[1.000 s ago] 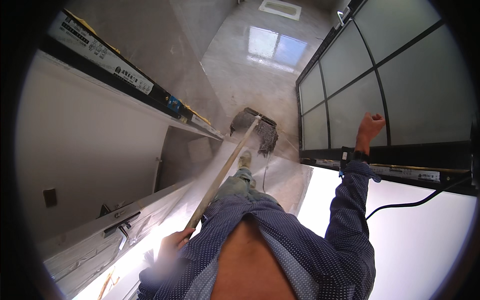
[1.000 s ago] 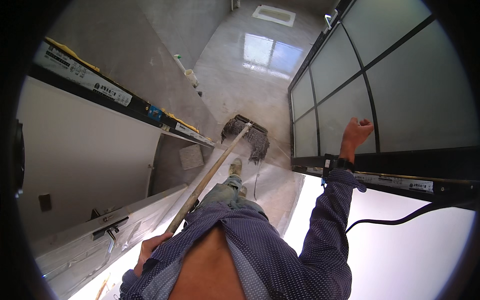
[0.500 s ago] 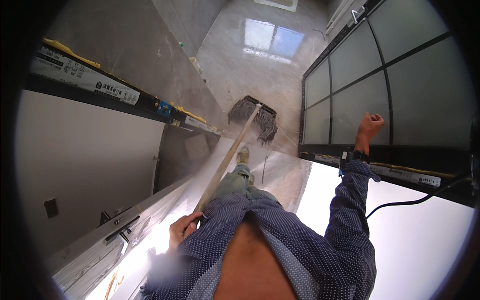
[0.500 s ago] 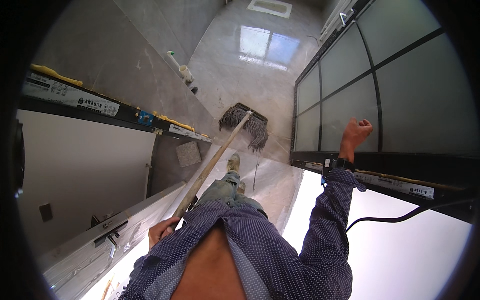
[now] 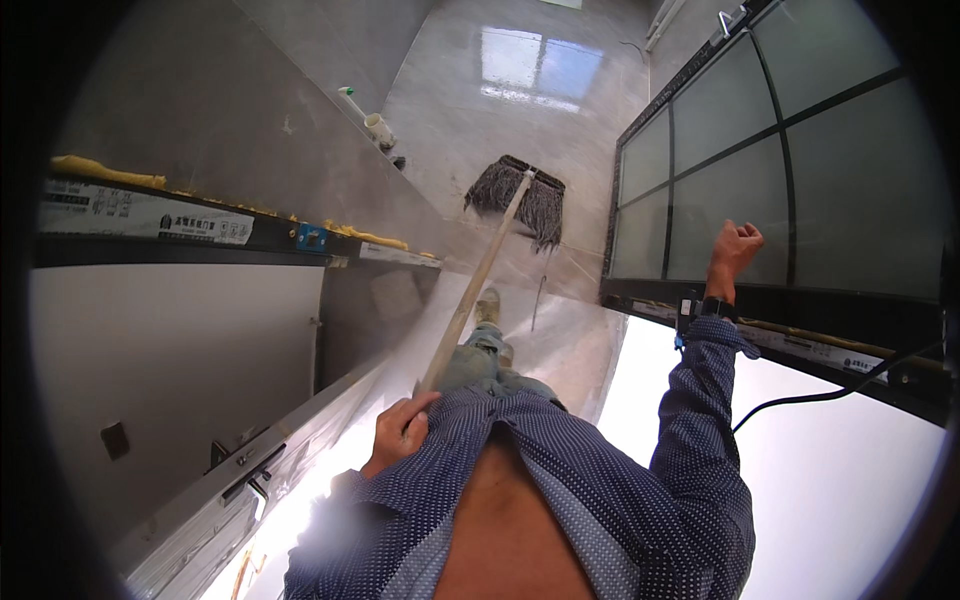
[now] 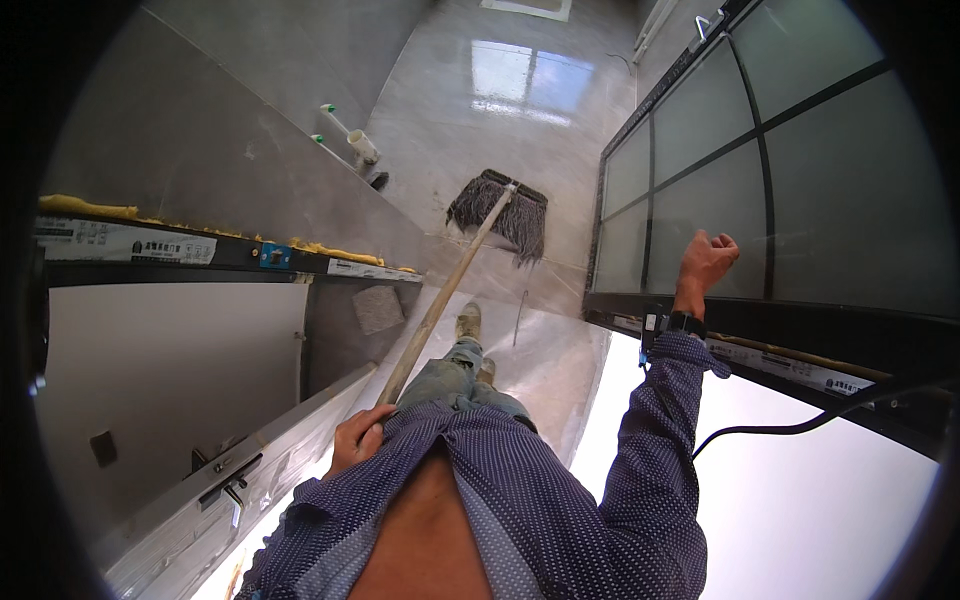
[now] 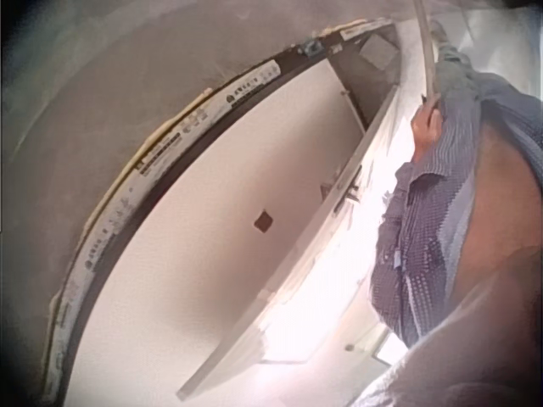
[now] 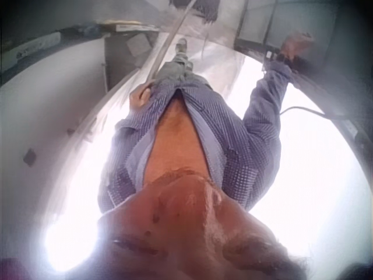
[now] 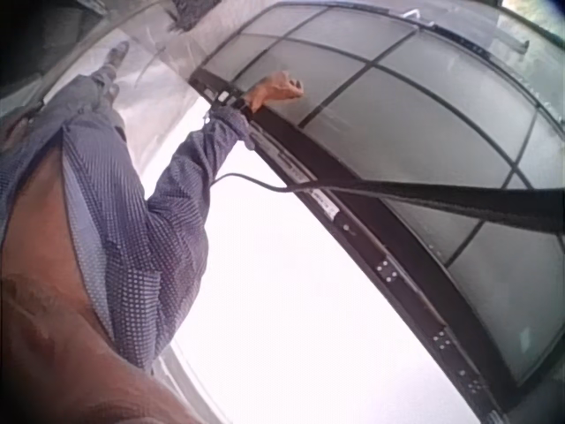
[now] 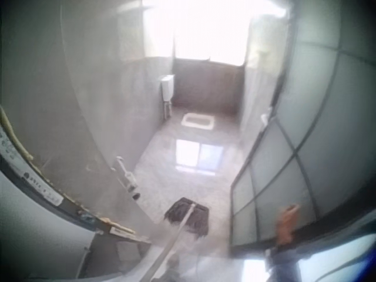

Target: The person mops a tiled floor in a bathroom and a hallway using a mop and then flushes a squat toilet.

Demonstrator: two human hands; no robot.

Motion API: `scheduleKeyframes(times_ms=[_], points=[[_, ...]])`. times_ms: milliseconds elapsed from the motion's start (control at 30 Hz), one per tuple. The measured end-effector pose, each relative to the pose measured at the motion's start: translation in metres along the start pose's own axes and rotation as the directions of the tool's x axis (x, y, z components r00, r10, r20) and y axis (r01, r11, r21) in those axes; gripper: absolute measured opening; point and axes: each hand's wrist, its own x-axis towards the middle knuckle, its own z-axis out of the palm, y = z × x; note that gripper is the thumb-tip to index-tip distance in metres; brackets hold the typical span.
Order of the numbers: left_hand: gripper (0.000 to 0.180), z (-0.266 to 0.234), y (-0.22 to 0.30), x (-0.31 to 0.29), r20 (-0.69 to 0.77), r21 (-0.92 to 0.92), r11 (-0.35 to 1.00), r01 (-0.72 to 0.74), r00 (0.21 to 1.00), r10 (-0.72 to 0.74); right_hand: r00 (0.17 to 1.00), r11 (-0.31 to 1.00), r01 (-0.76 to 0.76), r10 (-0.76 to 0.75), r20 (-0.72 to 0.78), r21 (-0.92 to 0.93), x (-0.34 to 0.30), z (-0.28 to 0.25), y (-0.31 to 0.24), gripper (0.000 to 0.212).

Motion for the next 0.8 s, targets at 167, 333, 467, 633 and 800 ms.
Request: scheduleKeyframes(times_ms=[167, 333, 467, 633, 800], points=[[0.033, 0.024, 0.006, 0.056, -0.046, 0.001, 0.999, -0.032, 0.998, 0.032, 1.0, 0.999, 0.013, -0.014, 0.013, 0.038, 0.006, -0.004, -0.004, 0.05], [0.032, 0.035, -0.002, 0.122, -0.077, -0.015, 0.99, -0.138, 0.988, 0.136, 0.999, 0.998, -0.039, 0.04, -0.013, 0.052, 0.023, 0.002, -0.002, 0.051], [0.032, 0.034, 0.019, 0.167, -0.041, -0.047, 0.997, -0.061, 0.997, 0.059, 0.997, 0.999, -0.042, 0.041, -0.061, -0.015, 0.031, 0.017, 0.005, 0.053], [0.031, 0.04, 0.026, 0.223, -0.047, -0.024, 0.998, -0.061, 0.997, 0.059, 0.996, 0.996, -0.078, 0.079, -0.05, 0.031, 0.035, 0.027, 0.003, 0.055], [0.029, 0.048, 0.035, 0.275, -0.057, -0.003, 0.997, -0.079, 0.995, 0.078, 0.993, 0.992, -0.106, 0.103, -0.054, -0.065, 0.039, 0.031, 0.001, 0.054]])
